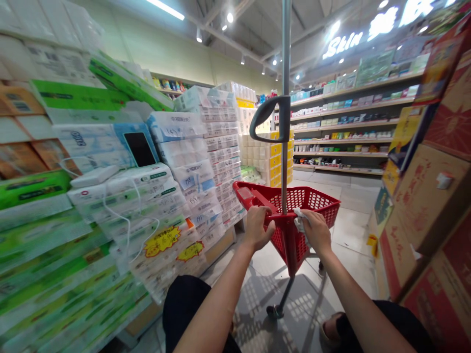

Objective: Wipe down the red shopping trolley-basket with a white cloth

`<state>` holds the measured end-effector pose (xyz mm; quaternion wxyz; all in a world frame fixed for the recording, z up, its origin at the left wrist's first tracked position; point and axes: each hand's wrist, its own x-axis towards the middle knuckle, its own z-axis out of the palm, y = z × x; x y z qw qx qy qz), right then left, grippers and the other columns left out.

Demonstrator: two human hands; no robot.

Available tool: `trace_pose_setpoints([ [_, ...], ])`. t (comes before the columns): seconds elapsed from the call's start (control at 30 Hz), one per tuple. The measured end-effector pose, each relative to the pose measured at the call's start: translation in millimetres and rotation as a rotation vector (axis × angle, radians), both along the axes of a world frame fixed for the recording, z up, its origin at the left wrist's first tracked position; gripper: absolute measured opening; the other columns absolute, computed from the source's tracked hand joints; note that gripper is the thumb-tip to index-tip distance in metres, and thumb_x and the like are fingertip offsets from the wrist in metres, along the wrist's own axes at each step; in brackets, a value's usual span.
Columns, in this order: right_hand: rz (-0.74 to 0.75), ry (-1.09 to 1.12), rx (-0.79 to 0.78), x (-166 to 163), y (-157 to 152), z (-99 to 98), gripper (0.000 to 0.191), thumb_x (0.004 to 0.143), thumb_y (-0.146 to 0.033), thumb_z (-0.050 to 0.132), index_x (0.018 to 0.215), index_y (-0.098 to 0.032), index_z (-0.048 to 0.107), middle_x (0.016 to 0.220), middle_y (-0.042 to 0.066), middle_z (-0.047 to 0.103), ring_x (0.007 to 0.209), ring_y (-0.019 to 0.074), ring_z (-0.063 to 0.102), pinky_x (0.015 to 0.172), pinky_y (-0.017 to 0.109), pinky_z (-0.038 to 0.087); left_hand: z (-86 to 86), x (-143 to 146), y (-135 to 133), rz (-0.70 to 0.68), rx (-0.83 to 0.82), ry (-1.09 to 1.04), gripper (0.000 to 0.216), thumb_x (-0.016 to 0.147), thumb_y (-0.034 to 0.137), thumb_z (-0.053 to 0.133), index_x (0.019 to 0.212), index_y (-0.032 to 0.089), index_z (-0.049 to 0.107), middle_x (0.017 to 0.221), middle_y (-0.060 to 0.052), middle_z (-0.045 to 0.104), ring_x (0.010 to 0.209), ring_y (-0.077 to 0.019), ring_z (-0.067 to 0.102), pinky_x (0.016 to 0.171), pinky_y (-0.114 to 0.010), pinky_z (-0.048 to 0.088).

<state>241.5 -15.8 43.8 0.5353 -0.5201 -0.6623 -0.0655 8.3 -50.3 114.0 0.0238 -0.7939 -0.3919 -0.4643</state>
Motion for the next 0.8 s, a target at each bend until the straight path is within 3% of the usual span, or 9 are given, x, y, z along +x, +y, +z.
trace_pose_setpoints([
  [0.1,-0.01,0.004,0.005,-12,-6,5.3,0.031,0.093,-0.034,0.045,0.114,-0.026,0.066,0.111,0.006,0.069,0.105,0.0265,0.056,0.092,0.044,0.044,-0.8,-2,1,0.012,0.001,-0.014,0.02,0.079,0.025,0.051,0.098,0.02,0.054,0.095,-0.005,0.057,0.095,-0.0232,0.049,0.089,-0.039,0.042],
  [0.27,0.13,0.064,0.04,-44,-24,20.0,0.031,0.094,-0.04,0.047,0.115,-0.026,0.066,0.112,0.005,0.069,0.106,0.0246,0.058,0.093,0.04,0.044,-0.3,-6,1,0.023,0.0,-0.006,0.019,0.081,0.026,0.05,0.098,0.02,0.054,0.096,-0.006,0.056,0.095,-0.0236,0.049,0.089,-0.04,0.041],
  [0.4,0.119,0.296,-0.136,-47,-27,34.5,0.034,0.087,-0.052,0.056,0.1,-0.025,0.07,0.093,0.005,0.073,0.085,0.0232,0.066,0.076,0.034,0.047,1.1,-7,0,0.024,0.004,0.004,0.019,0.08,0.025,0.05,0.098,0.02,0.054,0.094,-0.006,0.056,0.094,-0.0239,0.048,0.088,-0.04,0.041],
  [0.5,0.194,0.401,-0.217,-48,-24,51.1,0.038,0.08,-0.056,0.063,0.097,-0.024,0.071,0.09,0.004,0.074,0.081,0.0226,0.066,0.073,0.032,0.047,1.4,-5,-1,0.015,0.016,0.0,0.021,0.077,0.024,0.052,0.097,0.02,0.054,0.092,-0.006,0.056,0.094,-0.0239,0.048,0.088,-0.039,0.041],
  [0.63,0.292,0.482,-0.16,-55,-19,81.8,0.046,0.073,-0.059,0.07,0.102,-0.022,0.069,0.096,0.005,0.073,0.084,0.0229,0.066,0.073,0.033,0.048,-0.8,1,0,0.01,0.021,-0.006,0.023,0.075,0.023,0.053,0.098,0.02,0.054,0.091,-0.005,0.055,0.093,-0.0243,0.048,0.087,-0.04,0.041],
  [0.73,0.226,0.451,-0.086,-58,-16,98.7,0.046,0.071,-0.059,0.071,0.099,-0.022,0.068,0.094,0.004,0.073,0.082,0.022,0.065,0.072,0.032,0.047,-2.7,5,2,-0.003,0.027,-0.003,0.026,0.075,0.023,0.054,0.1,0.02,0.054,0.092,-0.005,0.056,0.093,-0.024,0.048,0.088,-0.041,0.041],
  [0.8,0.167,0.399,-0.072,-57,-15,99.8,0.044,0.072,-0.059,0.071,0.096,-0.023,0.067,0.09,0.003,0.072,0.078,0.0212,0.065,0.071,0.032,0.046,-3.1,6,2,-0.005,0.035,0.002,0.027,0.075,0.023,0.054,0.101,0.02,0.054,0.094,-0.005,0.057,0.094,-0.0239,0.048,0.089,-0.041,0.041],
])
